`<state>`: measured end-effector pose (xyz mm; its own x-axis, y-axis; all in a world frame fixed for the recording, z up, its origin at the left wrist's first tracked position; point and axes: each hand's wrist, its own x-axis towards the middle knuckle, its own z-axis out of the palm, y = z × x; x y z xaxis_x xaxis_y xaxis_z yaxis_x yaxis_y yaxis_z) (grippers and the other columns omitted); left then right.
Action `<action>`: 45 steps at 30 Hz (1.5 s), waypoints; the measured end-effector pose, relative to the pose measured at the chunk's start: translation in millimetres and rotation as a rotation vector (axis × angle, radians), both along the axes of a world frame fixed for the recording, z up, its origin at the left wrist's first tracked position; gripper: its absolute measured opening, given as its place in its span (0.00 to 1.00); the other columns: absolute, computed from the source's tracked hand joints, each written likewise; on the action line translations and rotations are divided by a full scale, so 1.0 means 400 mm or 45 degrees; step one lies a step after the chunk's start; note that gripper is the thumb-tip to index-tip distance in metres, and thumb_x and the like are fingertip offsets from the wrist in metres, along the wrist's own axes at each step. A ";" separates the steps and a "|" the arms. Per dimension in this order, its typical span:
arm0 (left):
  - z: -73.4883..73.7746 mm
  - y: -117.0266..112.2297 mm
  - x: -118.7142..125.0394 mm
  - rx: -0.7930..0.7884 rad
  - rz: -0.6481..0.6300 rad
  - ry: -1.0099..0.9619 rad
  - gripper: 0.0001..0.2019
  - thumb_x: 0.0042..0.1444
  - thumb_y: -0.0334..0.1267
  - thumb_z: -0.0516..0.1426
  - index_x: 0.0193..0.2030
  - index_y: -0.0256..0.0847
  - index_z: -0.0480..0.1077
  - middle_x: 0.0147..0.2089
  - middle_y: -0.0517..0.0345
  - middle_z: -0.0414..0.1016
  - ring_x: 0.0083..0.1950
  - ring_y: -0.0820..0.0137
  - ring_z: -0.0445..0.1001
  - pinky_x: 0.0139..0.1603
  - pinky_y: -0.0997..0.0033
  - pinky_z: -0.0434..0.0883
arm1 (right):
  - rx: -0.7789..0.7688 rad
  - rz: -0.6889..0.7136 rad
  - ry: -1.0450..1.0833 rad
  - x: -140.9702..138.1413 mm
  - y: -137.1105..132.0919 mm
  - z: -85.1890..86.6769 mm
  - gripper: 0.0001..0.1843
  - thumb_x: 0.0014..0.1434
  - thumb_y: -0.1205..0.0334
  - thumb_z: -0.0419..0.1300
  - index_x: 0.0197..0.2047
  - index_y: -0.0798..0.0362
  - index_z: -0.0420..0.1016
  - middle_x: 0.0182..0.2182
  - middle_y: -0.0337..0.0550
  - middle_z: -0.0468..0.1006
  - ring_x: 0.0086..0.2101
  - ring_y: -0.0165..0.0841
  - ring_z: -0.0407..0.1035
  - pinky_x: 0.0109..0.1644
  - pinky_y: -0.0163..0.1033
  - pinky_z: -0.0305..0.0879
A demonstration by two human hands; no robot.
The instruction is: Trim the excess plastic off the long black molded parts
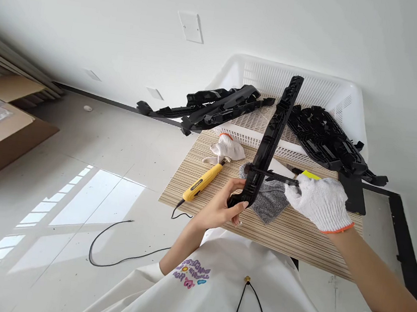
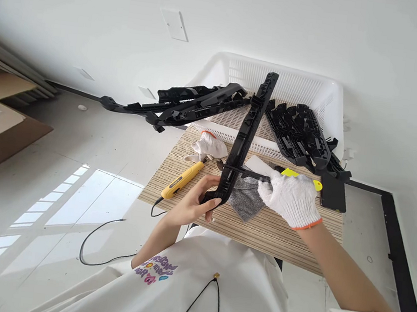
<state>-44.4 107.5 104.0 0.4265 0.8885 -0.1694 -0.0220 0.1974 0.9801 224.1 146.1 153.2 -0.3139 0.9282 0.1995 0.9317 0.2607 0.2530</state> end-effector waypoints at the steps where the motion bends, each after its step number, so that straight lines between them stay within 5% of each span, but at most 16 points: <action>1: 0.000 0.000 0.000 -0.003 -0.002 -0.005 0.24 0.66 0.48 0.62 0.61 0.44 0.59 0.72 0.37 0.63 0.22 0.83 0.76 0.21 0.77 0.75 | -0.004 -0.002 0.006 0.001 0.000 -0.001 0.27 0.65 0.45 0.49 0.26 0.53 0.78 0.14 0.48 0.67 0.19 0.36 0.59 0.30 0.41 0.38; 12: 0.001 0.000 0.002 -0.038 0.002 -0.006 0.25 0.65 0.49 0.63 0.61 0.44 0.59 0.71 0.38 0.64 0.22 0.83 0.75 0.21 0.78 0.75 | -0.014 -0.004 0.099 0.000 0.001 -0.007 0.30 0.65 0.42 0.49 0.25 0.54 0.80 0.13 0.46 0.66 0.19 0.34 0.55 0.30 0.41 0.39; 21: 0.005 0.002 -0.002 -0.008 0.008 -0.002 0.23 0.66 0.48 0.61 0.61 0.45 0.59 0.72 0.37 0.62 0.22 0.83 0.75 0.21 0.77 0.75 | 0.207 0.006 0.076 0.016 -0.005 -0.018 0.39 0.64 0.29 0.49 0.33 0.55 0.84 0.15 0.46 0.69 0.20 0.34 0.57 0.31 0.40 0.39; 30: -0.003 0.018 0.013 0.043 0.085 -0.007 0.22 0.66 0.49 0.61 0.59 0.45 0.58 0.68 0.42 0.65 0.22 0.81 0.77 0.22 0.75 0.77 | 0.039 -0.023 0.166 0.008 -0.018 -0.018 0.40 0.61 0.27 0.51 0.29 0.55 0.83 0.14 0.47 0.67 0.20 0.32 0.56 0.31 0.41 0.39; 39: 0.007 0.037 0.024 0.072 0.121 0.065 0.25 0.65 0.48 0.61 0.61 0.45 0.56 0.66 0.45 0.64 0.24 0.82 0.77 0.25 0.75 0.79 | 0.023 0.053 0.099 -0.010 -0.008 -0.019 0.29 0.64 0.41 0.51 0.25 0.53 0.80 0.14 0.49 0.68 0.20 0.37 0.62 0.31 0.42 0.40; 45: 0.022 0.040 0.028 0.083 0.116 0.023 0.22 0.66 0.47 0.61 0.59 0.45 0.56 0.70 0.42 0.61 0.24 0.84 0.75 0.24 0.76 0.78 | -0.037 0.019 0.120 -0.008 -0.007 -0.023 0.34 0.65 0.36 0.49 0.28 0.55 0.81 0.16 0.53 0.73 0.21 0.38 0.64 0.32 0.43 0.39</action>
<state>-33.2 123.3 112.6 0.3406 0.9329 -0.1172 -0.0189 0.1314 0.9912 220.7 143.3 144.2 -0.3086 0.9295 0.2017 0.9470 0.2805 0.1563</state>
